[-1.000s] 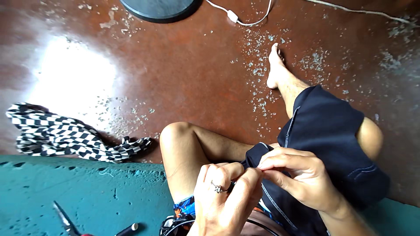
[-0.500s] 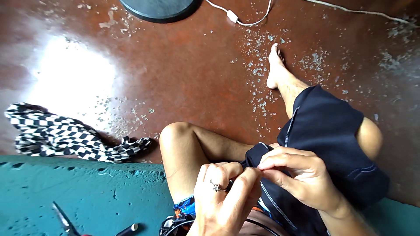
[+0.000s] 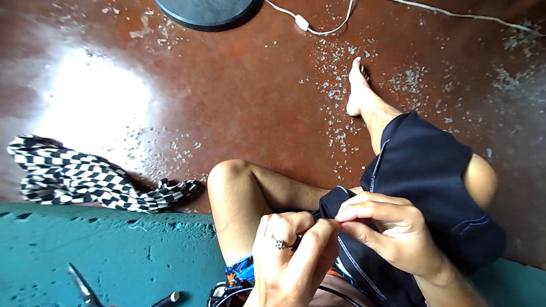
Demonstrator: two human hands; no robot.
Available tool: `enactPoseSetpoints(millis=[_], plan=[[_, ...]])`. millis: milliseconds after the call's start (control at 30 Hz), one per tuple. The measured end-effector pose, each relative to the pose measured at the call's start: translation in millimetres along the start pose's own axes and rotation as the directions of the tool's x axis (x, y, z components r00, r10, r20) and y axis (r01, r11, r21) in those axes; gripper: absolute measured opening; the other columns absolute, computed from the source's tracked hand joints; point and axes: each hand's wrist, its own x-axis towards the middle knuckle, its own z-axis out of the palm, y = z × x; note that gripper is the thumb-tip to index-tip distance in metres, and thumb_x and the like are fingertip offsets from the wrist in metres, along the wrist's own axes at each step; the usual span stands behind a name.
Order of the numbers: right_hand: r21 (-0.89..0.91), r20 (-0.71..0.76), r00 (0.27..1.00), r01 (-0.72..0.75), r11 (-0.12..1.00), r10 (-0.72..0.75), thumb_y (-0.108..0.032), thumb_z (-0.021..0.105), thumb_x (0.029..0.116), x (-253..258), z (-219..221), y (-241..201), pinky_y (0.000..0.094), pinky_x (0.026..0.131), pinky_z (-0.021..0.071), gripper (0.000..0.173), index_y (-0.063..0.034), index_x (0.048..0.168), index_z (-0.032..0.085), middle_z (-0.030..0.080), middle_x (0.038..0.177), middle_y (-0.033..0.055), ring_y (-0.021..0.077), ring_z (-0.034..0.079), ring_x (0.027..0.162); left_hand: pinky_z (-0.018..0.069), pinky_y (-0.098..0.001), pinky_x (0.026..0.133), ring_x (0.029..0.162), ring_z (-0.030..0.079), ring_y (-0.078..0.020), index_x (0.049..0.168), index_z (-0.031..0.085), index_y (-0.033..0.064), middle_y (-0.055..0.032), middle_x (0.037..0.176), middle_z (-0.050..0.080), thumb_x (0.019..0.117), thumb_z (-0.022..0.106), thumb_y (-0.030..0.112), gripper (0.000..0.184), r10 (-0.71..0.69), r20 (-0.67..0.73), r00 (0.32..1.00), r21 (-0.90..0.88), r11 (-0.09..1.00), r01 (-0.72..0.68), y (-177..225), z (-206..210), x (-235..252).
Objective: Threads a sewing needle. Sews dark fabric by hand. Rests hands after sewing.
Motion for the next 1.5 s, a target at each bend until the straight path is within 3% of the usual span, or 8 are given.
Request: enactPoseSetpoints(millis=[1500], plan=[[-0.061, -0.020, 1.000, 0.017, 0.998, -0.018, -0.011, 0.068, 0.0985, 0.1, 0.0, 1.4, 0.0109, 0.083, 0.0551, 0.011, -0.0014, 0.099, 0.074, 0.073, 0.099, 0.0022, -0.0026, 0.067, 0.095, 0.0384, -0.0137, 0.078, 0.085, 0.052, -0.0055, 0.096, 0.068, 0.0135, -0.0017, 0.088, 0.055, 0.0972, 0.067, 0.020, 0.007, -0.055, 0.046, 0.997, -0.082, 0.995, 0.058, -2.1, 3.3, -0.8]])
